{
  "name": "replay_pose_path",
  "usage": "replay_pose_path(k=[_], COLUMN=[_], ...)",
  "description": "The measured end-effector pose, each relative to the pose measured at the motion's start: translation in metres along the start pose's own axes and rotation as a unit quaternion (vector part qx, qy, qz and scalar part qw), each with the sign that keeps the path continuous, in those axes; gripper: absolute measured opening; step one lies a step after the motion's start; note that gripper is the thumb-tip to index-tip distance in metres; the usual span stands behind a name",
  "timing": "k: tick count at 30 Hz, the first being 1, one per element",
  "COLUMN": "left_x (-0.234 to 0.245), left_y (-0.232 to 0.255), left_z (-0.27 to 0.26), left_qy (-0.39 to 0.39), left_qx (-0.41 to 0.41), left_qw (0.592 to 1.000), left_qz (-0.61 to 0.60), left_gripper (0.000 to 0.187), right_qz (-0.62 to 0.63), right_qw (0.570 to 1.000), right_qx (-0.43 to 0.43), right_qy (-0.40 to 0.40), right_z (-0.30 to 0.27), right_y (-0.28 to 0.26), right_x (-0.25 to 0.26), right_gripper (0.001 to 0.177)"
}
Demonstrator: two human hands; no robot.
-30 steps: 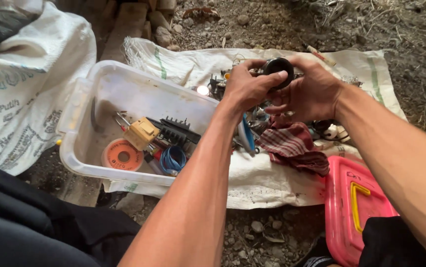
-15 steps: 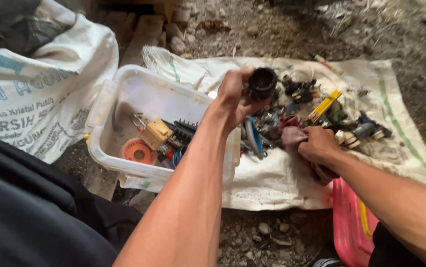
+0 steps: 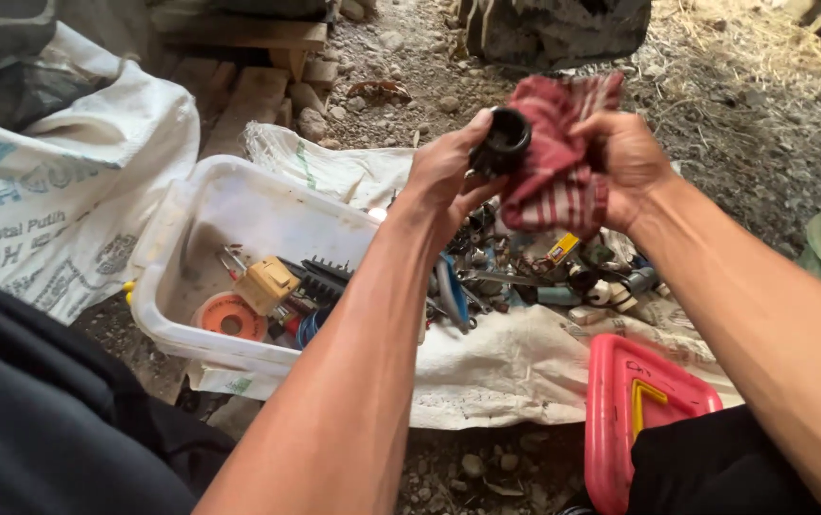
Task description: Cleaning and repairing various small engine or mechanical parts using tools and a cloth.
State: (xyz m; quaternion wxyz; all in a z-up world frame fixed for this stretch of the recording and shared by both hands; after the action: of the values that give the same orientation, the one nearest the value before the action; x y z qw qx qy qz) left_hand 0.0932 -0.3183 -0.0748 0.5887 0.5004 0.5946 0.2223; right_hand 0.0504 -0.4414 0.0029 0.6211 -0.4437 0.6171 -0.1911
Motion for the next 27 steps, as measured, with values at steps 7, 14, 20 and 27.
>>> replay_pose_path(k=[7, 14, 20, 27], left_x=[-0.023, 0.003, 0.021, 0.048], left_y=[0.003, 0.007, 0.039, 0.030], left_z=[-0.023, -0.004, -0.055, -0.046], left_qy=[-0.011, 0.067, 0.263, 0.271], left_qx=[-0.005, -0.045, -0.100, -0.180], left_qw=[0.999, 0.993, 0.954, 0.909], left_qz=[-0.035, -0.087, 0.102, 0.262], left_gripper=[0.054, 0.059, 0.057, 0.065], right_qz=[0.084, -0.042, 0.024, 0.026], right_qw=[0.993, 0.992, 0.996, 0.992], right_qx=[0.078, -0.007, -0.045, -0.091], right_qy=[0.001, -0.116, -0.080, -0.086], right_z=[-0.005, -0.002, 0.013, 0.011], right_y=[0.001, 0.018, 0.034, 0.046], right_x=[0.008, -0.038, -0.029, -0.025], right_gripper=[0.026, 0.062, 0.062, 0.067])
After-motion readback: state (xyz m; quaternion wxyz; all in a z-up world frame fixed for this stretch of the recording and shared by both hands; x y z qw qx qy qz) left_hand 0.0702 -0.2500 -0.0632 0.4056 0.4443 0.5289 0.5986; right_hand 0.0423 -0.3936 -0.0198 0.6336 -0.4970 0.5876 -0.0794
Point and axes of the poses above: each hand's wrist, its own z-axis towards the middle knuckle, its own x-axis out of the back of the hand, y = z × x, the point moved 9 cm from there along z, towards the middle knuckle, and after that the axes turned 7 degrees about z, right-handed, at the moved point
